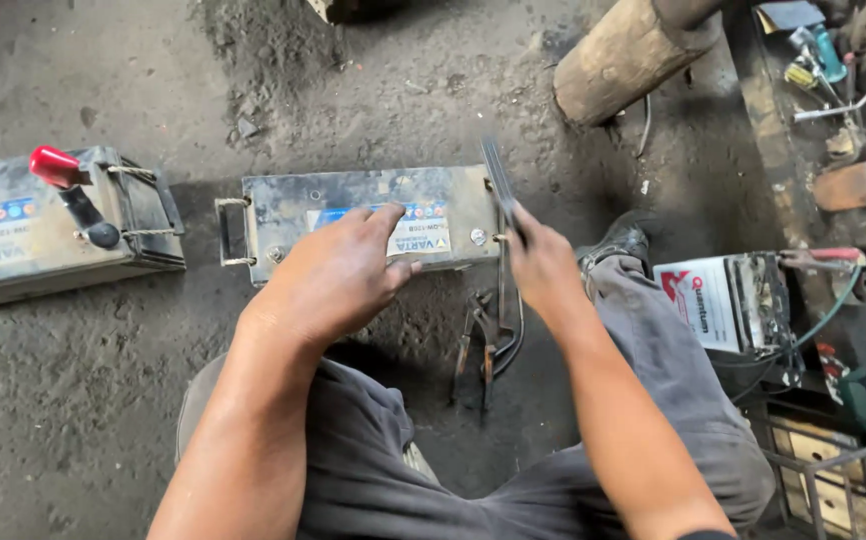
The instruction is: The person sits on the floor and uses a hammer and a metal punch to tap a terminal on a car battery. They then use a file to smooth the terminal and apply a liquid from a green bottle to the area.
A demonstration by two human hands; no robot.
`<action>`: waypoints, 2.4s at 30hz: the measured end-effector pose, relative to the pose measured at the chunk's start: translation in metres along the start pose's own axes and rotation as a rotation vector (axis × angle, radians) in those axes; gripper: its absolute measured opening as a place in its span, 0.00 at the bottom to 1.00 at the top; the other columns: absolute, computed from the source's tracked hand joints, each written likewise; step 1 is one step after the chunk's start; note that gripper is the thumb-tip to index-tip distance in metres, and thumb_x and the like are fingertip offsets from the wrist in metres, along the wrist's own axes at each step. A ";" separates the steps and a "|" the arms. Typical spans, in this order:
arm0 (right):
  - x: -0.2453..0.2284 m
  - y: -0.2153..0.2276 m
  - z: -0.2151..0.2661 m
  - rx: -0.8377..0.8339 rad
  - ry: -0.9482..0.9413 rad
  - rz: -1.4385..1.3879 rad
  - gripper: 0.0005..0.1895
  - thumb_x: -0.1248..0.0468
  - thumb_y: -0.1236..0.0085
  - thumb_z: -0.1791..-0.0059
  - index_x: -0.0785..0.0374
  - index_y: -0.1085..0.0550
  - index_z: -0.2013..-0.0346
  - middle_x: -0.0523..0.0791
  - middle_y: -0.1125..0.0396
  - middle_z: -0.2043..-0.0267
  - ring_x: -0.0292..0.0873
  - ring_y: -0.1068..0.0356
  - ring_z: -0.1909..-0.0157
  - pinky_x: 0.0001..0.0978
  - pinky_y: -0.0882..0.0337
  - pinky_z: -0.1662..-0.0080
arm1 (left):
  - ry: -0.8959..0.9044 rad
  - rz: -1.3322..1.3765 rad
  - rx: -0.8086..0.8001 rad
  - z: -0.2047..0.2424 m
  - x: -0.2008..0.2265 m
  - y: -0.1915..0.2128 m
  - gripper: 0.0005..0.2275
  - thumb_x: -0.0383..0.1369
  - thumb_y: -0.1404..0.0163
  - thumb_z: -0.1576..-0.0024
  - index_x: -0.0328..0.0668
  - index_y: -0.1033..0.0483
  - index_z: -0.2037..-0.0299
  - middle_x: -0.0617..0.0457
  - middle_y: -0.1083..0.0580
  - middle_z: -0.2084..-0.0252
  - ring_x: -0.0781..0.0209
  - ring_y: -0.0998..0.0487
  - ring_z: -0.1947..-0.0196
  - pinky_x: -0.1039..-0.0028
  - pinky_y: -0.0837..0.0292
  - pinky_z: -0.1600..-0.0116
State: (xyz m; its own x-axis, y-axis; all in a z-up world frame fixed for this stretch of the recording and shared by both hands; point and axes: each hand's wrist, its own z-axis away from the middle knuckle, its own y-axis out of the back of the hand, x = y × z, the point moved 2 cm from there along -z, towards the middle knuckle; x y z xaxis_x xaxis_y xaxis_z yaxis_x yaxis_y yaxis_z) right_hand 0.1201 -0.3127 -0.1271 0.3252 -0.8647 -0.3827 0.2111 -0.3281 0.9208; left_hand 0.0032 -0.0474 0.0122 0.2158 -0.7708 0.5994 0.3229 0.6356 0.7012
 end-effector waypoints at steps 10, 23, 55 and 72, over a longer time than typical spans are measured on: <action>0.031 -0.095 0.003 -0.028 0.043 0.048 0.24 0.58 0.49 0.46 0.57 0.29 0.35 0.59 0.25 0.60 0.60 0.23 0.56 0.50 0.23 0.55 | 0.034 -0.025 -0.007 -0.006 -0.003 -0.011 0.27 0.43 0.50 0.41 0.40 0.35 0.32 0.32 0.26 0.46 0.29 0.22 0.47 0.43 0.26 0.43; 0.055 -0.103 0.023 -0.062 0.026 0.079 0.23 0.54 0.45 0.48 0.49 0.25 0.38 0.52 0.25 0.59 0.54 0.23 0.55 0.45 0.25 0.53 | 0.010 -0.031 0.013 -0.005 -0.011 -0.011 0.27 0.41 0.50 0.42 0.39 0.35 0.33 0.32 0.26 0.47 0.29 0.22 0.48 0.43 0.26 0.45; 0.067 -0.037 -0.065 -0.412 -0.106 -0.175 0.19 0.49 0.41 0.51 0.41 0.21 0.45 0.42 0.27 0.41 0.49 0.29 0.40 0.40 0.33 0.46 | 0.029 -0.097 0.098 -0.009 -0.031 -0.008 0.30 0.46 0.50 0.41 0.36 0.36 0.31 0.36 0.33 0.33 0.40 0.33 0.35 0.57 0.42 0.33; 0.041 -0.039 -0.093 -0.642 0.140 0.048 0.18 0.52 0.43 0.47 0.35 0.24 0.42 0.44 0.30 0.48 0.49 0.35 0.39 0.56 0.50 0.36 | 0.068 -0.054 0.046 -0.008 -0.015 0.005 0.26 0.44 0.51 0.42 0.47 0.32 0.33 0.44 0.28 0.38 0.44 0.28 0.40 0.58 0.37 0.38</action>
State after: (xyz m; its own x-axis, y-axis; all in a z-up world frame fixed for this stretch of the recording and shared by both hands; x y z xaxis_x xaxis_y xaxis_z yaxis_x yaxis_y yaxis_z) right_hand 0.2105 -0.2996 -0.1859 0.4555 -0.8008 -0.3888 0.6875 0.0390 0.7251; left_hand 0.0085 -0.0329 0.0031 0.2616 -0.8042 0.5336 0.2939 0.5930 0.7496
